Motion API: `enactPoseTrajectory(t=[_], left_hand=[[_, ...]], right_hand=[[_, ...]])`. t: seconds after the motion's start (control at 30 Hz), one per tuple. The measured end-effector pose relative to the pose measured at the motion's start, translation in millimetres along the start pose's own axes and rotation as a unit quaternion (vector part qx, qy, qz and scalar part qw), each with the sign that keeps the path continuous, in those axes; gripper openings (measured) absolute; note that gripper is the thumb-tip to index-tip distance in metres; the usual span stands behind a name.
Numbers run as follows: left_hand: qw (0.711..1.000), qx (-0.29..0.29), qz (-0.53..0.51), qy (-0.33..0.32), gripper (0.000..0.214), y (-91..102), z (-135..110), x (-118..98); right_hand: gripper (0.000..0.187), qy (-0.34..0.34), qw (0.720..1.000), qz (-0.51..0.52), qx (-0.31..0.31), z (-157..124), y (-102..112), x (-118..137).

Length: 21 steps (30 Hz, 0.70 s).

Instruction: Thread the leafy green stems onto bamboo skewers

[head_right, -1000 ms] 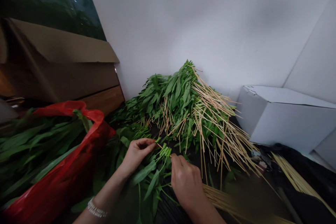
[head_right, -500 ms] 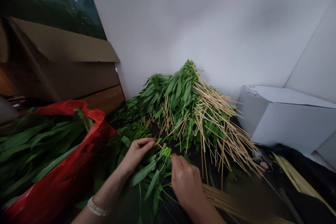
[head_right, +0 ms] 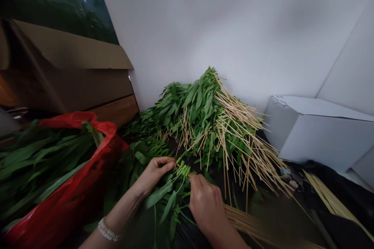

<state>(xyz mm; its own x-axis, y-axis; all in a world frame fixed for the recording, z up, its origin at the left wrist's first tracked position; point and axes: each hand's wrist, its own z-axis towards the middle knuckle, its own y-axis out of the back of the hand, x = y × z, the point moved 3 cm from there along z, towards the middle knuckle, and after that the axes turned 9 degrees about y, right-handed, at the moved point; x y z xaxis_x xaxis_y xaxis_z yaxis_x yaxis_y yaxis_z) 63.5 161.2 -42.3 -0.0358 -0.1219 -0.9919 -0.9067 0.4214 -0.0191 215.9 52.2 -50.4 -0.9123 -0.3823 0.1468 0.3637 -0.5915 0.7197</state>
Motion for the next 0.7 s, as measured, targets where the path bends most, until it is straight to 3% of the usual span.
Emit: enactPoseTrajectory(t=[0.13,0.33,0.5,0.7], left_hand=[[1.000,0.020,-0.013,-0.004,0.040,-3.6,-1.0,1.6],[0.992,0.123,-0.007,-0.029,0.034,-12.7,-6.4,-1.5],[0.995,0.099,-0.024,-0.021,0.024,-9.7,-5.1,0.9],[0.992,0.127,-0.018,-0.006,0.021,-8.0,-1.7,7.0]], right_hand=[[0.027,-0.002,1.000,0.006,-0.001,-0.1,-0.5,0.2],[0.029,0.020,1.000,0.004,-0.010,2.9,2.4,5.3],[0.028,0.029,0.999,-0.008,-0.013,2.8,3.6,7.1],[0.027,0.019,1.000,-0.009,0.006,-0.6,-0.6,6.7]])
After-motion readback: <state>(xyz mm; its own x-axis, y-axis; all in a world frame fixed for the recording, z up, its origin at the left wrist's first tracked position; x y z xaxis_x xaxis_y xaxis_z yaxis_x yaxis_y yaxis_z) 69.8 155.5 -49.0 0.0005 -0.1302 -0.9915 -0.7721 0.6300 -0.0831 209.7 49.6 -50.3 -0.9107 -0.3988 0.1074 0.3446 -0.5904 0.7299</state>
